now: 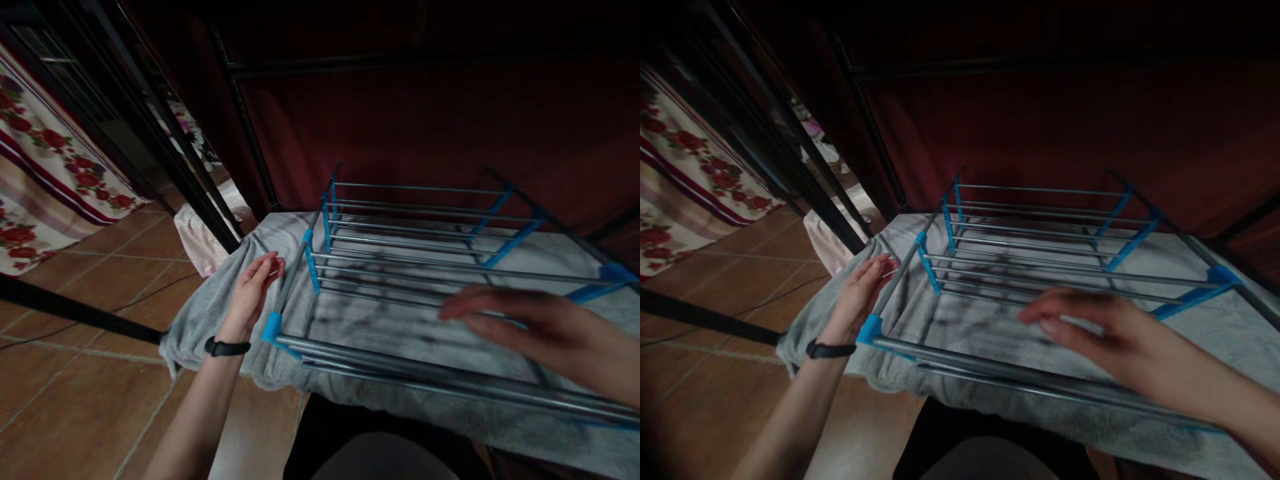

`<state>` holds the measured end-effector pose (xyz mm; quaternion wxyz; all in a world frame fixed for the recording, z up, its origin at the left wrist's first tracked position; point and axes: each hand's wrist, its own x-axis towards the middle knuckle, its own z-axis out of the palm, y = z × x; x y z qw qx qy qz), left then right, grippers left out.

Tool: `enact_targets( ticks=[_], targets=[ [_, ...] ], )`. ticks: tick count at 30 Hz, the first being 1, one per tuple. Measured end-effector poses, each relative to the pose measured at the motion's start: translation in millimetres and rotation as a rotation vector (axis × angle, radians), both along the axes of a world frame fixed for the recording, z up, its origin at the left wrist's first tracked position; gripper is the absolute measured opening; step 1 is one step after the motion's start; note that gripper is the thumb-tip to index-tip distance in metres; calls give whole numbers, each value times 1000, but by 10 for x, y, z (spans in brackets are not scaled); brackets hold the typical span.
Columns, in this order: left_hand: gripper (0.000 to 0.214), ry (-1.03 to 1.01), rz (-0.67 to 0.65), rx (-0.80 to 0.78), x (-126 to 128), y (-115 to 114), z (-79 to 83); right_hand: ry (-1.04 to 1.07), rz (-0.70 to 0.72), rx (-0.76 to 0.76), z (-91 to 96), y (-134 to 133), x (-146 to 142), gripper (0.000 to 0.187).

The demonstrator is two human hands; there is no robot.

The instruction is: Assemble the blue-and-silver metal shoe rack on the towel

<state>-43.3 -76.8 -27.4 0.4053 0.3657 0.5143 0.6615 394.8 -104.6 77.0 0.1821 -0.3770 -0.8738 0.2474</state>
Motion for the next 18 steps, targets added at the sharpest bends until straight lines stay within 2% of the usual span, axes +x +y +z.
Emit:
enact_targets(
  ticks=[1,3,5,7,9,11,14,18],
  targets=[
    [48,-6,-30,8,39,146,94,-16,16,-2,92,286,-126,36],
    [48,5,-83,-8,118,427,238,-85,35,102,117,788,-432,40],
    [47,21,-140,-46,208,675,333,-225,74,167,-35,1140,-769,39],
    [44,33,-214,-93,307,864,392,-351,79,230,-259,1333,-1094,38],
    [38,35,-284,-166,399,977,420,-424,87,267,-453,1404,-1365,36],
    [35,22,-333,-236,460,1014,426,-465,103,285,-560,1408,-1551,32],
    [37,50,-372,-256,477,986,422,-476,110,307,-574,1382,-1662,31],
    [33,138,-367,-240,441,953,417,-474,70,315,-502,1375,-1654,32]
  ],
)
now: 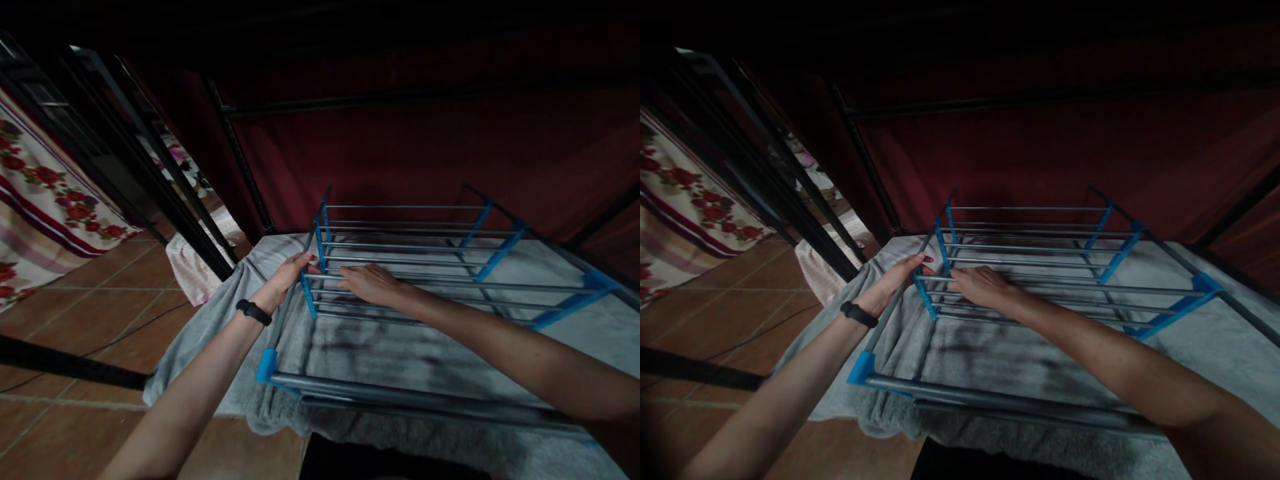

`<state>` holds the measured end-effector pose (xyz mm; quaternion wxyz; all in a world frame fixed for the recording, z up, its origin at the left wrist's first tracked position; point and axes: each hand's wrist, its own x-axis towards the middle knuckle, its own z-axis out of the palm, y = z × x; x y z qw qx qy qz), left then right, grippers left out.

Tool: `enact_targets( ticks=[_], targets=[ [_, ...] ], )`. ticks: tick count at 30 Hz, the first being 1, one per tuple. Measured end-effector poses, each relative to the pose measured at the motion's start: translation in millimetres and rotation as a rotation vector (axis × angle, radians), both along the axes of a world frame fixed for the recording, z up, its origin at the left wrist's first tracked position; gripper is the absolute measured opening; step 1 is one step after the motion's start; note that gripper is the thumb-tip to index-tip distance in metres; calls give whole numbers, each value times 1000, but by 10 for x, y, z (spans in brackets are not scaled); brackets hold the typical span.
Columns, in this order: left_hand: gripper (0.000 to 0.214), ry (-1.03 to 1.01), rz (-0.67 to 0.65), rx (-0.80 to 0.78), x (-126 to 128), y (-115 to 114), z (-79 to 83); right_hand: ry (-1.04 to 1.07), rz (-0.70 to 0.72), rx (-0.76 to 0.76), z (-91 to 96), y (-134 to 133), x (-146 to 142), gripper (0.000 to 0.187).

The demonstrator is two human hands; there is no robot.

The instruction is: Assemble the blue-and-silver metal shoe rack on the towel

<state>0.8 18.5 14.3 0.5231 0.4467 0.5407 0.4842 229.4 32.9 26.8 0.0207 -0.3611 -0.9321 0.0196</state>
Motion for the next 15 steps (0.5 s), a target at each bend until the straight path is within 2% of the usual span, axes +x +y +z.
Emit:
enact_targets(
  ticks=[4,9,15],
  targets=[
    [30,10,5,6,-13,10,-9,-24,-7,-6,49,18,1,35],
    [39,96,-36,35,-23,18,-14,-18,-23,-8,128,48,0,38],
    [39,55,35,7,-5,-2,16,-24,2,-46,138,15,19,38]
  ],
)
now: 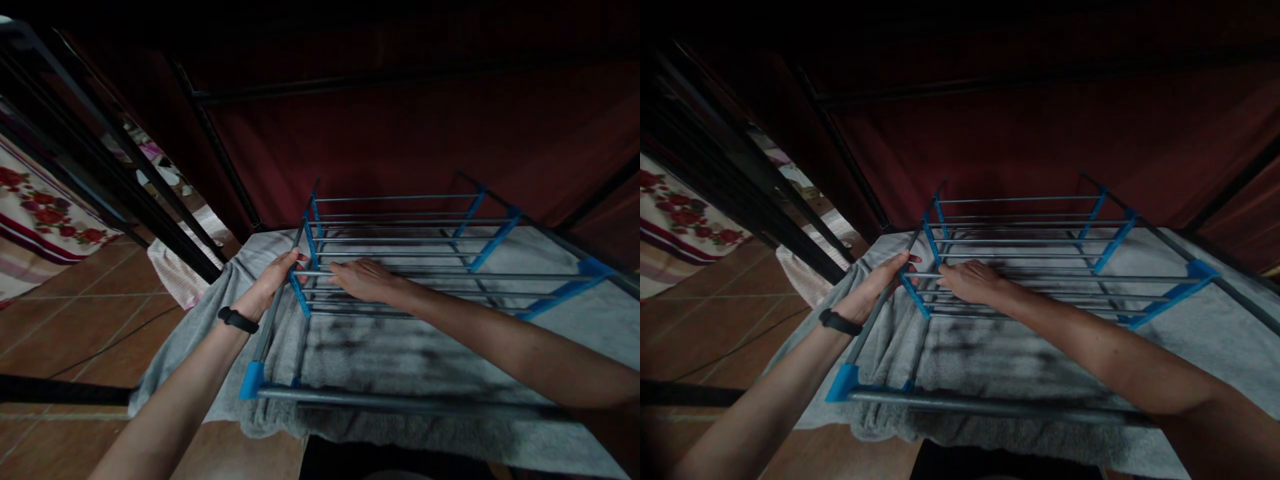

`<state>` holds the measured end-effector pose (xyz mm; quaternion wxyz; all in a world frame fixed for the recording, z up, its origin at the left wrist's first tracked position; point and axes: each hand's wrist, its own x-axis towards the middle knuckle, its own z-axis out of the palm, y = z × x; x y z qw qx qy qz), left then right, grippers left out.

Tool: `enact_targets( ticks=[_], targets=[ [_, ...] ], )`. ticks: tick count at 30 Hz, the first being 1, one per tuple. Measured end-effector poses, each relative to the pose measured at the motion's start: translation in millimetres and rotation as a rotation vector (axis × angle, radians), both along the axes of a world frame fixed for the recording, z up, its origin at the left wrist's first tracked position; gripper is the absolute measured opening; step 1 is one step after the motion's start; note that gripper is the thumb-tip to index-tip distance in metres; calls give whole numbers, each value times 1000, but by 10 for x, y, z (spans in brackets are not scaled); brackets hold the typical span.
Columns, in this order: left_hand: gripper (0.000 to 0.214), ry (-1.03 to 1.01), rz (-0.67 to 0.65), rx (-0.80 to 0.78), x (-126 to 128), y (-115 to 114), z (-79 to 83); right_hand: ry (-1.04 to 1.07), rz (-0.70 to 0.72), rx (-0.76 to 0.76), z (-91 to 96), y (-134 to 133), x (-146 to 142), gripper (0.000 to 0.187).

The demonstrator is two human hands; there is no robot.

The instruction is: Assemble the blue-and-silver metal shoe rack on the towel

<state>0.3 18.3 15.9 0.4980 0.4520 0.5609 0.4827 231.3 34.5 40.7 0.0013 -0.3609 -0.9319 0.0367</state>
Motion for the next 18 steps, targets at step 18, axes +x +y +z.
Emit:
enact_targets(
  ticks=[18],
  targets=[
    [42,0,1,18,1,13,-32,101,46,-194,-28,184,-58,35]
  ],
)
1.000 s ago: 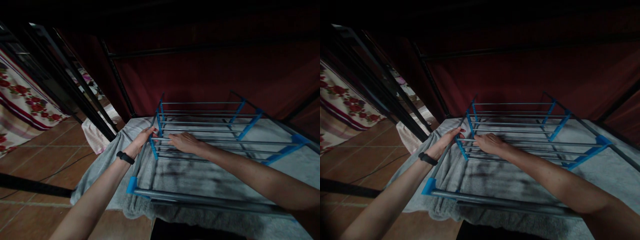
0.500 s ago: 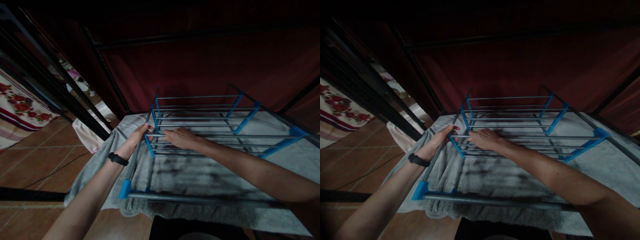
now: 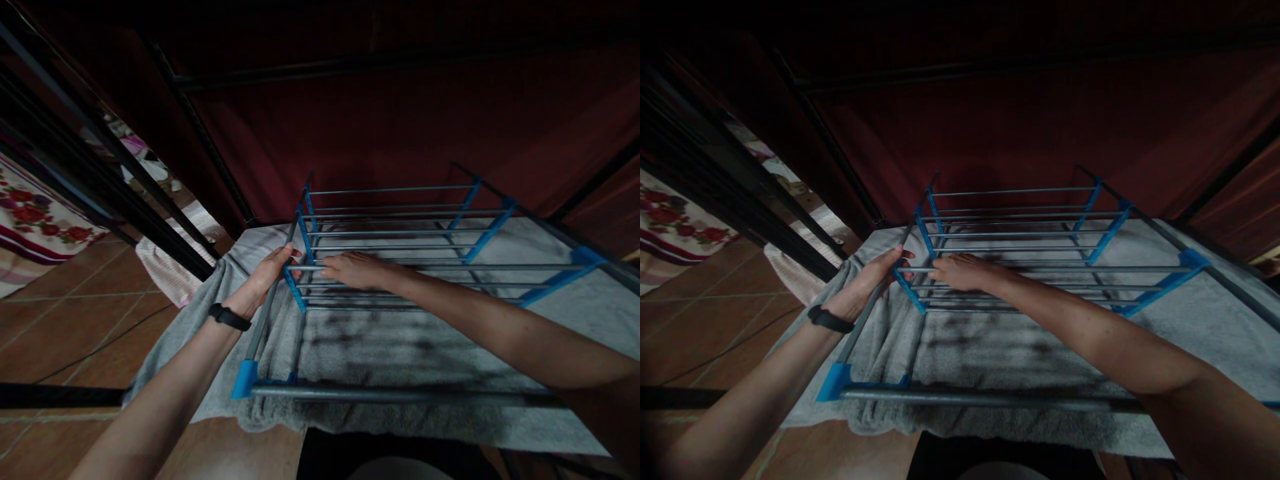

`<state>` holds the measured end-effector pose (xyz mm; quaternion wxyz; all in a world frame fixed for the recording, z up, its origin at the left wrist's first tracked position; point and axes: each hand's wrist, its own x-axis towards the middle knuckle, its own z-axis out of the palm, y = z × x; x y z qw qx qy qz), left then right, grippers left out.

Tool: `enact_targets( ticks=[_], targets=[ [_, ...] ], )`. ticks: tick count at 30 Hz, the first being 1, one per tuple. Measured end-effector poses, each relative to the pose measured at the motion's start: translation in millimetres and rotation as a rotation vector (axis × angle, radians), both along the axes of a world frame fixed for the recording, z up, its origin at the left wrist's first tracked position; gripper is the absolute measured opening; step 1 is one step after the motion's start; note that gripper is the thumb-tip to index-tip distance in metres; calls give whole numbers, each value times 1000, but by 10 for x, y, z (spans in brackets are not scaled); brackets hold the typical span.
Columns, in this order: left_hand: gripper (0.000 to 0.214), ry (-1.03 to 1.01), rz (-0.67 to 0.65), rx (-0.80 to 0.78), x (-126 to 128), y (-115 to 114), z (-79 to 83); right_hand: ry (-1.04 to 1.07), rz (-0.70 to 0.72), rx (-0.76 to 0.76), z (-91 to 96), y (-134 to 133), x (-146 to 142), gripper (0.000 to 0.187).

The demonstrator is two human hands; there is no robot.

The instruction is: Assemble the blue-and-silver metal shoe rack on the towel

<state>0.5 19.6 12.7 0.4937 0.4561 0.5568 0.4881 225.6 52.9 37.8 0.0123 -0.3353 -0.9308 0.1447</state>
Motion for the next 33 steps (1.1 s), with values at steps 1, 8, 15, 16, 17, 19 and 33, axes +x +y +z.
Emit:
enact_targets(
  ticks=[1,8,15,16,17,19,33],
  targets=[
    [41,-1,-2,0,1,-1,2,2,3,-15,5,14,-6,34],
    [40,22,-6,8,15,-22,33,-47,11,80,37,-45,-17,38],
    [35,13,18,8,55,-62,75,-44,-77,415,-109,-337,152,34],
    [35,19,17,9,55,-61,75,-60,-99,428,-130,-346,212,33],
    [36,21,14,10,52,-57,71,-77,-121,434,-147,-344,276,32],
    [38,16,0,6,36,-39,54,-103,-156,436,-172,-320,393,32],
    [36,2,15,-29,-2,19,17,-141,-122,320,-137,-185,497,41]
  ],
)
